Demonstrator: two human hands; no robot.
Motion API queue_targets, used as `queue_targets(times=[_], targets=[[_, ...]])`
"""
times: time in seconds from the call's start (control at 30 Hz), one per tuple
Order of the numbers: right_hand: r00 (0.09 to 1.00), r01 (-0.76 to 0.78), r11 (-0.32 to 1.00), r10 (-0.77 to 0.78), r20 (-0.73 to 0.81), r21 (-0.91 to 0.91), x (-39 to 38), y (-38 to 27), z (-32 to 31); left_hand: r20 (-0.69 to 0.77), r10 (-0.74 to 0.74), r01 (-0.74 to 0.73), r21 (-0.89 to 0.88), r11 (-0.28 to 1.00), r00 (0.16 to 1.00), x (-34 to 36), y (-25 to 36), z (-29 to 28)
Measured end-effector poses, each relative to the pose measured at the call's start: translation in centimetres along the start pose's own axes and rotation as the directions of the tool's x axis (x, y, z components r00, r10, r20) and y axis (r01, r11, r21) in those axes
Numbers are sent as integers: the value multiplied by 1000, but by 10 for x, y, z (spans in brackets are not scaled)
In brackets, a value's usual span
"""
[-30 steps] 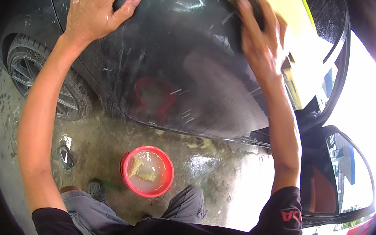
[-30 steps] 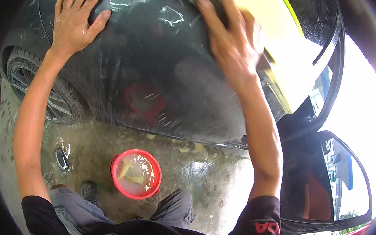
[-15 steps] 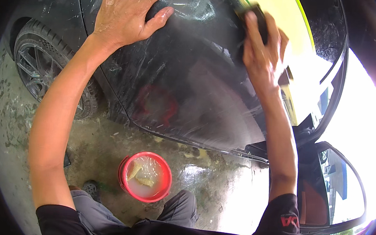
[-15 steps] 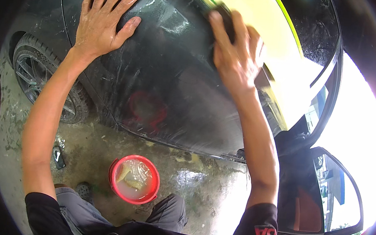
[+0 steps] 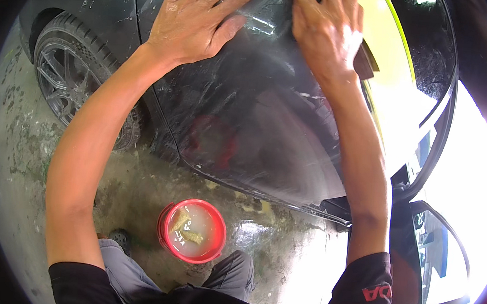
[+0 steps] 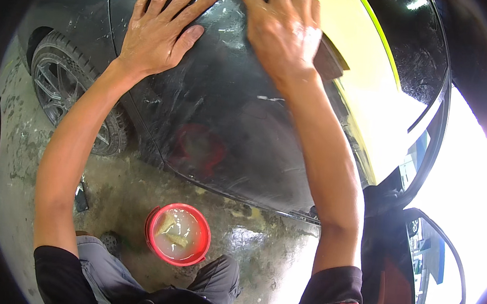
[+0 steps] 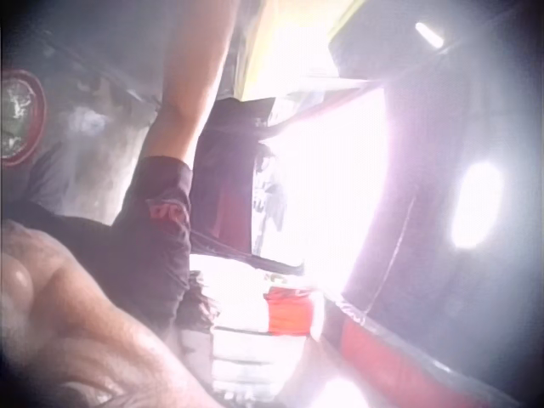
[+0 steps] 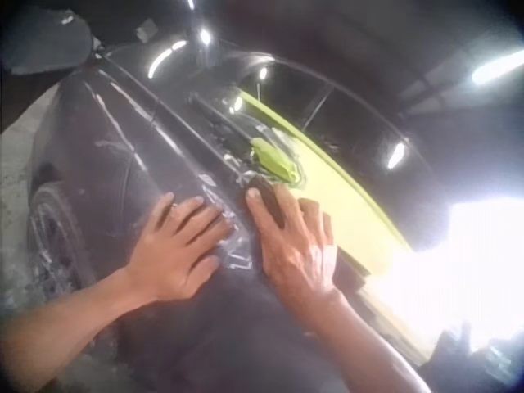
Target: The person applies a protective film to the side of a black car. They smooth the film with their hands and use a squeegee to press it onto the surface, working along the door and window frame.
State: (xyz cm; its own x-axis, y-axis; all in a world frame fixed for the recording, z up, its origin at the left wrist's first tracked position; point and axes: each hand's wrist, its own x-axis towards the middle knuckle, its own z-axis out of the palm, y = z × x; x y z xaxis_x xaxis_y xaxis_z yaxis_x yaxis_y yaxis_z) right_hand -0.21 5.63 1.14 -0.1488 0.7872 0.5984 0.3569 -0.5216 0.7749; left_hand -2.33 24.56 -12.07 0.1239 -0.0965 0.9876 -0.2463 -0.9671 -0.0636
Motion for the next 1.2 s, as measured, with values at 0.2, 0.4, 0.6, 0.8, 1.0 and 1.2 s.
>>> queue_targets(times=[0.2,0.4,0.6,0.8,1.0,1.2], targets=[[999,17,996,-19,-29,-90,-36,16,-14,5,-39,39,-49,998,999,2,0,-7],[999,-27,997,26,-19,-75,-39,22,-8,-1,-18,18,-35,999,1000,5,-5,-3],[1000,-4,1000,4,27,-6,-5,-3,-7,-9,-31,30,-25,999,999,-5,-1,1],[996,-52,998,49,-77,-46,-21,3,-4,-21,-16,16,-11,1000,1000,0,-5,-4],[999,-27,999,28,22,-23,-7,4,-9,-58,3,-4,-19,1000,998,0,-12,9],[998,-42,999,42,50,1,0,0,-15,5,-26,26,-24,999,1000,-1,0,1]])
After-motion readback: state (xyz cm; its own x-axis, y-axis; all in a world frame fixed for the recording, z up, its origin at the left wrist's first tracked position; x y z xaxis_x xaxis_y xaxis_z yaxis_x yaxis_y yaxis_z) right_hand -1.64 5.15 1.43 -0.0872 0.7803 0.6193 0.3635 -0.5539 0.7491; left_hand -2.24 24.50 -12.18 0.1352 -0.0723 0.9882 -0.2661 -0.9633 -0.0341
